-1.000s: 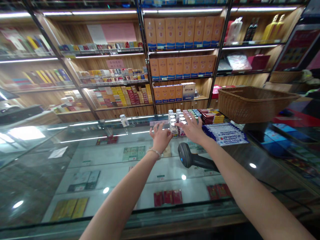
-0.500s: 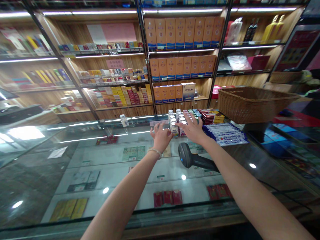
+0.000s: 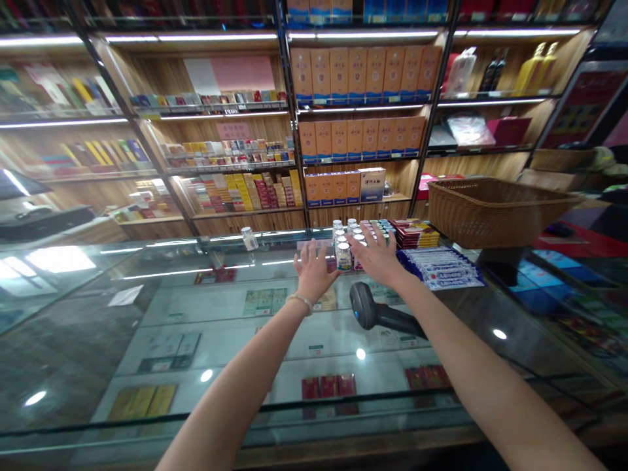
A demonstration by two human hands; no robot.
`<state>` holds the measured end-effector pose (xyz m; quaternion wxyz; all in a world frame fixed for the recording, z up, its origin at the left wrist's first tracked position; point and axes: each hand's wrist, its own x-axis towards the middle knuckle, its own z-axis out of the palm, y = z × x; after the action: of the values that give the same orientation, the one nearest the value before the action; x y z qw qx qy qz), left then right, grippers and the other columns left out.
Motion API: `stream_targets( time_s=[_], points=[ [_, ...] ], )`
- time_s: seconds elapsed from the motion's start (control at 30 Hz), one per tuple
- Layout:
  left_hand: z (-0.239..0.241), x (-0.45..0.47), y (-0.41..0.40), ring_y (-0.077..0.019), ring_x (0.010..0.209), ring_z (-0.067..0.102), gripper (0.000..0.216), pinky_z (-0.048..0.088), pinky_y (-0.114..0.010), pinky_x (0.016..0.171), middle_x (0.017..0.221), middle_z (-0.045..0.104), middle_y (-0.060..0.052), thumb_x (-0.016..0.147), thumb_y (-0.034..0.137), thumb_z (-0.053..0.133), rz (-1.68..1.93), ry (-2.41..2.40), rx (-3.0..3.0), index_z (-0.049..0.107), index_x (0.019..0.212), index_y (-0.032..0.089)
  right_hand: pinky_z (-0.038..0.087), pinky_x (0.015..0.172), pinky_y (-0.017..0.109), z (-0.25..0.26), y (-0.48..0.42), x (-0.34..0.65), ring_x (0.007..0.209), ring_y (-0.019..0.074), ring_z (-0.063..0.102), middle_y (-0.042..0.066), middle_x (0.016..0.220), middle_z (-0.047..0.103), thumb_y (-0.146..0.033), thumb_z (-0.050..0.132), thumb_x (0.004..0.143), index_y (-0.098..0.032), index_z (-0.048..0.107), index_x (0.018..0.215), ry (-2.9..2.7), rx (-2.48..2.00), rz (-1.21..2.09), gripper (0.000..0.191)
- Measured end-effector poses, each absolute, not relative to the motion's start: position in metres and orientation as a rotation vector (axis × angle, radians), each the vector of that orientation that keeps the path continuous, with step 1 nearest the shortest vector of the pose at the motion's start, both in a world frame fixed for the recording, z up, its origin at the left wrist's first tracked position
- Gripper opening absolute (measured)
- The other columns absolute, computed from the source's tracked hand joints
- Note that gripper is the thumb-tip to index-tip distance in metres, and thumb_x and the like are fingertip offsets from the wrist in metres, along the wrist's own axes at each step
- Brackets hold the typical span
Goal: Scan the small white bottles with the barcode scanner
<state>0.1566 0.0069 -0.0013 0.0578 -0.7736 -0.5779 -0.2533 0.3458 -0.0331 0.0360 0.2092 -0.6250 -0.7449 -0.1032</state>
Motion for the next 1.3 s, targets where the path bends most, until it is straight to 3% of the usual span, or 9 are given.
stream_targets(
  time_s=[0.1,0.23,0.77,0.97,1.3],
  points=[
    [-0.005,0.146,0.005,-0.0383,0.159,0.013,0.093,0.017,-0.066,0.124,0.172,0.017,-0.017,0.087,0.055,0.068,-0.7,-1.744,-2.354,0.027,0.163,0.022,0.011,0.122,0.069,0.035,-0.035,0.342,0.159,0.0347,0.01,0.006,0.174,0.018,-0.051,0.018,0.108,-0.04,0.035,0.159,-2.094,-1.707,-0.368,0.056],
    [-0.01,0.131,-0.001,-0.0376,0.16,0.007,0.089,0.011,-0.069,0.124,0.174,0.014,-0.012,0.091,0.057,0.06,-0.618,-1.709,-2.367,0.02,0.165,0.029,0.01,0.121,0.07,0.032,-0.035,0.34,0.159,0.0358,0.008,0.008,0.174,0.018,-0.053,0.021,0.107,-0.039,0.035,0.16,-2.133,-1.645,-0.424,0.056],
    [0.019,0.026,-0.012,-0.0391,0.159,0.009,0.08,0.013,-0.068,0.124,0.173,0.016,-0.015,0.093,0.056,0.057,-0.641,-1.935,-2.073,0.03,0.162,0.025,0.005,0.122,0.069,0.045,-0.06,0.321,0.159,0.0351,0.01,0.004,0.173,0.022,-0.052,0.021,0.107,-0.04,0.042,0.156,-2.164,-1.495,-0.536,0.055],
    [0.019,-0.022,-0.013,-0.0398,0.159,0.012,0.078,0.016,-0.066,0.124,0.171,0.019,-0.019,0.093,0.056,0.057,-0.622,-2.025,-1.942,0.036,0.16,0.022,0.003,0.123,0.067,0.046,-0.074,0.308,0.159,0.0341,0.008,0.001,0.173,0.019,-0.056,0.022,0.106,-0.042,0.041,0.157,-2.208,-1.344,-0.556,0.055],
    [0.022,-0.048,0.017,-0.0395,0.159,0.011,0.077,0.015,-0.065,0.124,0.171,0.017,-0.019,0.092,0.061,0.056,-0.688,-2.113,-1.868,0.041,0.156,0.021,0.004,0.123,0.068,0.044,-0.08,0.297,0.159,0.0344,0.009,0.0,0.171,0.027,-0.064,0.029,0.103,-0.042,0.047,0.153,-2.232,-1.289,-0.514,0.058]
  ],
)
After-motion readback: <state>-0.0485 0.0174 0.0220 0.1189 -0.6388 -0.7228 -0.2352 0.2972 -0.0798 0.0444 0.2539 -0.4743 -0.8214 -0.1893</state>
